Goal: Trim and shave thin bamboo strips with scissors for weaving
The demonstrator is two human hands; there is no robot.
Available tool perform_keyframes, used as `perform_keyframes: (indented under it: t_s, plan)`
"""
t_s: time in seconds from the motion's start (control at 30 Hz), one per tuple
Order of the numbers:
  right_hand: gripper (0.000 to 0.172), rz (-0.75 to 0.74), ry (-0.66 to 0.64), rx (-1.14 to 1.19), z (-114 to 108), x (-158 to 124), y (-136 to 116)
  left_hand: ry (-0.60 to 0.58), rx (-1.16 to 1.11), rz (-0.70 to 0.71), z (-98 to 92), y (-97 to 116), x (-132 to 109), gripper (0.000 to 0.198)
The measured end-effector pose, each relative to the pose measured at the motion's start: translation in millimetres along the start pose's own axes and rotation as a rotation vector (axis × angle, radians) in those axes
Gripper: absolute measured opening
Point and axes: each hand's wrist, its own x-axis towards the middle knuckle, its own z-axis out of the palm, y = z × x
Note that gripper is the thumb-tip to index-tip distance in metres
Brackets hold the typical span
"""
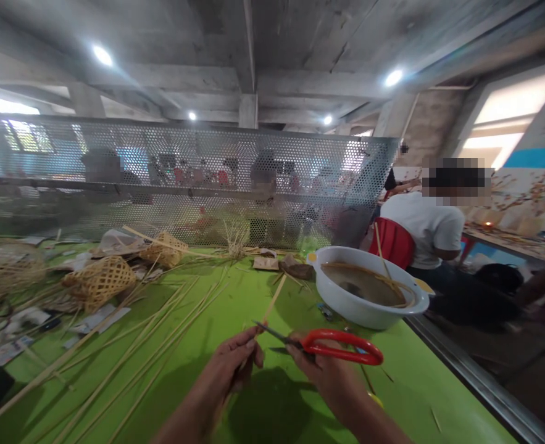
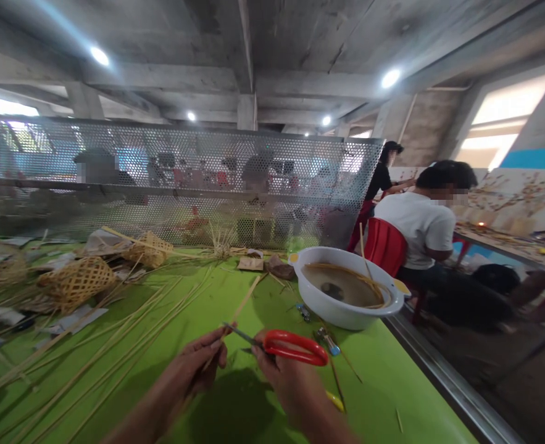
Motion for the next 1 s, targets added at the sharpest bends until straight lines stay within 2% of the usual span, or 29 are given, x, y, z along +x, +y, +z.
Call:
perform_keyframes:
  t_s: [0.1, 0.2, 0.4, 0.53, 0.7, 0.87, 1.0]
  plan:
    - [0.025, 0.016, 0.049, 0.036, -1, 0, -4, -0.022, -0.024, -0.002, -3.2, -5, 4, 0.063]
    - [0.026, 0.044, 0.112, 0.033, -7, 2, -9, -0.027, -0.060, -0.005, -5.3, -9, 6, 0.066]
    - [0.027, 0.047, 0.059, 0.069, -9, 3, -12, -0.004, -0.127, 0.001, -10.5, -16, 11, 0.061]
    - [0.029, 0.127, 0.084, 0.114, -5, 2, -10, -0.038, -0.095, 0.013, -7.6, -10, 9, 0.057]
    - [0.027, 0.162, 0.017, 0.212, -1, 0, -8, 0.066, -0.078, -0.013, 1.9, 3, -4, 0.049]
    - [0.030, 0.226, 0.074, 0.211, -2, 3, -4, 0.084, -0.059, -0.068, 7.5, 8, -9, 0.051]
    - [0.029, 0.215, -0.020, 0.192, 1, 1, -8, 0.095, -0.100, -0.044, 6.8, 8, -10, 0.050]
